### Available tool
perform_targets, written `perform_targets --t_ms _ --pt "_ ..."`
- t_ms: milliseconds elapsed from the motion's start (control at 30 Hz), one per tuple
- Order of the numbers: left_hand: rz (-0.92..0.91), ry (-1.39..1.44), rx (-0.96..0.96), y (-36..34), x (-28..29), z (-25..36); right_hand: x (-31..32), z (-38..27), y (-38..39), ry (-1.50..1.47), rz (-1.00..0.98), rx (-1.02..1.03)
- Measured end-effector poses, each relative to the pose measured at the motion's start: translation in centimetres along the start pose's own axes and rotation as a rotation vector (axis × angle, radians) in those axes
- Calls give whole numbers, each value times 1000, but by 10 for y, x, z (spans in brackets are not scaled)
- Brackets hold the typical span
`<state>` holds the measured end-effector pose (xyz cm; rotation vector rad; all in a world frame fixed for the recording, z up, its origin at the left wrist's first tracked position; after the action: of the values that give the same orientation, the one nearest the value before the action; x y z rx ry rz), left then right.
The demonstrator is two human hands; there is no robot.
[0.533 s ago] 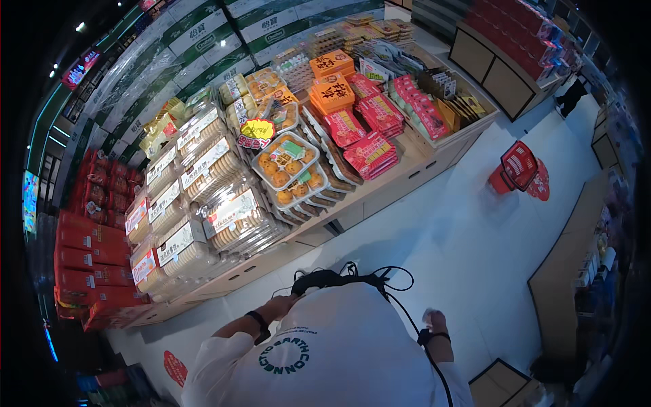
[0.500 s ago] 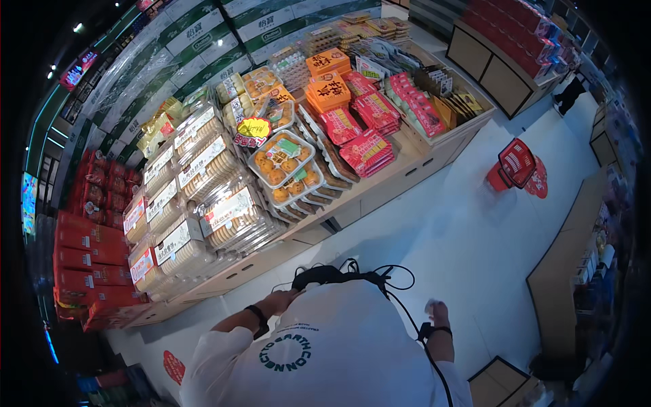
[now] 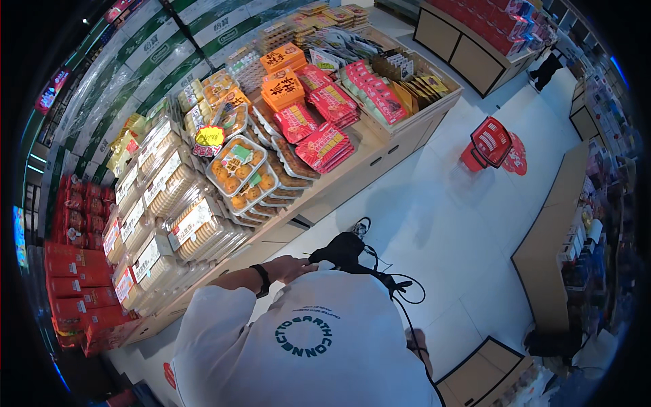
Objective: Stocking and organizing snack packages on a display shelf in a supermarket.
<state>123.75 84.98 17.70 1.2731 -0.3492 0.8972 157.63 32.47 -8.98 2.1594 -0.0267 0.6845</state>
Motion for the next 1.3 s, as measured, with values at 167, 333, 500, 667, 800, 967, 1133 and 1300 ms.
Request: perform_targets --t_ms 167,333,500,667,800,967,1133,1300 --pt "38 1 -83 -46 42 -25 -15 -28 49 -236 -47 -336" --pt "119 8 -292 -120 82 -61 85 -83 34 -849 346 -558" --pt "22 -45 -465 -176 178 -77 179 -128 5 -1034 536 -498" --pt "-63 -111 -544 -252 237 -101 247 -150 -19 -1051 590 -497" --pt "-117 -169 -558 -296 281 -113 278 -152 -32 -1056 610 -545" --pt "-46 -161 -549 -345 327 -108 303 -134 -44 -1068 624 -593" --pt "57 -85 -589 -408 296 -114 327 -89 -61 -1032 628 -619" --pt "-44 -63 -380 -415 346 -59 362 -5 -82 -941 607 -659"
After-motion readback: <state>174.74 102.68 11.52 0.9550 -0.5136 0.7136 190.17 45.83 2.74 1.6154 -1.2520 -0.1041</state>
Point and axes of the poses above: each hand's wrist, its own y-axis away from the middle knuckle, its own x-axis out of the back of the hand, z = x × y, the point moved 2 cm from there along -y, towards the middle knuckle, and after that the axes turned 12 degrees about -y, right-handed, at the moved point
